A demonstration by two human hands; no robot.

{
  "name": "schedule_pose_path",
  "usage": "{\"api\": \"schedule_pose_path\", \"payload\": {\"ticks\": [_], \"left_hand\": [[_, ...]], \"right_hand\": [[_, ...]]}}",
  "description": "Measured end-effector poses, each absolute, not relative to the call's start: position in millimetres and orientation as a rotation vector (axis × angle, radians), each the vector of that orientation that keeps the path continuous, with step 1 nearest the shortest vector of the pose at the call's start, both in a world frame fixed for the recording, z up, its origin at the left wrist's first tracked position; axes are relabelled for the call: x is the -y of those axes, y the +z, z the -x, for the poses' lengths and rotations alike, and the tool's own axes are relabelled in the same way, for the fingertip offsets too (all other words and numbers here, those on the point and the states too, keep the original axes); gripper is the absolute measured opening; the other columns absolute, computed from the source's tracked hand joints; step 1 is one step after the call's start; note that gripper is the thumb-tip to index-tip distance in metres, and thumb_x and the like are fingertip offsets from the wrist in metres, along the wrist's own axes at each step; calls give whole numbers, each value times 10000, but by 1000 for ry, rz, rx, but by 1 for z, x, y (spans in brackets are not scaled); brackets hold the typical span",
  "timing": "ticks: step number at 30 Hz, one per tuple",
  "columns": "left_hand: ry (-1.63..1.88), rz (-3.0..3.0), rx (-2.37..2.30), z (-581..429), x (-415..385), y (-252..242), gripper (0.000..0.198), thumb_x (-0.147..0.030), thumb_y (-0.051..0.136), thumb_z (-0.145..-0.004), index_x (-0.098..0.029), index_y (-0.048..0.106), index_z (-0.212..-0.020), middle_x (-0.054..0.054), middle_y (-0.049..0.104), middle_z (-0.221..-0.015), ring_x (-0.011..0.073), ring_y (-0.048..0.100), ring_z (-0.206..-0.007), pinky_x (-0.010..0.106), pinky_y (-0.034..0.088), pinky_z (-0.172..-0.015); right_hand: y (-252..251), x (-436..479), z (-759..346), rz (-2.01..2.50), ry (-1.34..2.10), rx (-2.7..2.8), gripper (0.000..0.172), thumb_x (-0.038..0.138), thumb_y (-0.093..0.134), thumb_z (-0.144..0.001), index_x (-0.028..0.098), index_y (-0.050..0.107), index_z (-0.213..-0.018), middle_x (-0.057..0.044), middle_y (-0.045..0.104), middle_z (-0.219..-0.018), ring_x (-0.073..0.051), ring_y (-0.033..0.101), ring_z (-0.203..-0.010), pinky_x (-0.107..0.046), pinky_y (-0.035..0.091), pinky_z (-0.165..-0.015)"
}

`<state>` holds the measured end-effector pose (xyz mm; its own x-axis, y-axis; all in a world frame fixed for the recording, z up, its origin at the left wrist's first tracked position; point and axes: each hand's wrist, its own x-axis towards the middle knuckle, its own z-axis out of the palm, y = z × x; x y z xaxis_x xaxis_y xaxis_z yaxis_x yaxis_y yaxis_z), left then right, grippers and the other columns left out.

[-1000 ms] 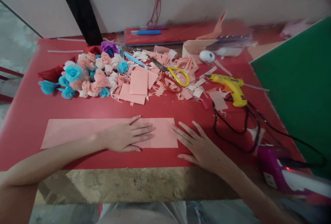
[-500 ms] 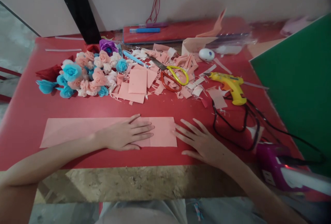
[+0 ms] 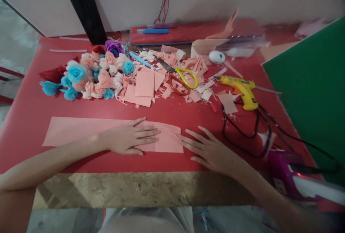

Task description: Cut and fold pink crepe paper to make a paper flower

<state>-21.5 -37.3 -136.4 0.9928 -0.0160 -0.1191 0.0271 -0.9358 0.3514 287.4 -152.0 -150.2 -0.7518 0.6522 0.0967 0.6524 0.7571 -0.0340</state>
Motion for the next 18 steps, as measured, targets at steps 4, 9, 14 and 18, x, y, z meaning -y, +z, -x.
{"api": "schedule_pose_path", "payload": {"ticks": [4,9,14,18], "left_hand": [[-154,-2786,4,26,35,-138,568,-465,315,-930,-186,236,-1418,76,250,-1474,202,197,-1384,448,-25,-1143],[-173,-2804,-7,36,36,-138,580,-463,331,-925,-187,219,-1423,80,236,-1477,205,196,-1384,442,-34,-1141],[-171,-2800,-18,41,37,-138,592,-460,336,-925,-187,193,-1430,77,236,-1480,204,180,-1388,435,-15,-1145],[-187,-2791,-24,40,36,-139,589,-457,331,-927,-204,170,-1435,70,239,-1481,209,188,-1386,447,22,-1146]], "right_hand": [[-148,156,-279,1074,16,2812,430,391,265,-950,182,523,-1222,-11,579,-1258,-195,401,-1203,-414,132,-1061],[-148,152,-272,1014,107,2838,449,417,278,-943,190,485,-1270,-14,556,-1287,-177,396,-1216,-392,148,-1058],[-150,147,-273,977,174,2866,440,430,326,-927,249,447,-1310,0,555,-1287,-205,408,-1215,-422,239,-1008],[-148,150,-276,959,142,2942,496,405,401,-899,286,345,-1378,-75,462,-1370,-259,389,-1241,-465,288,-973]]}}
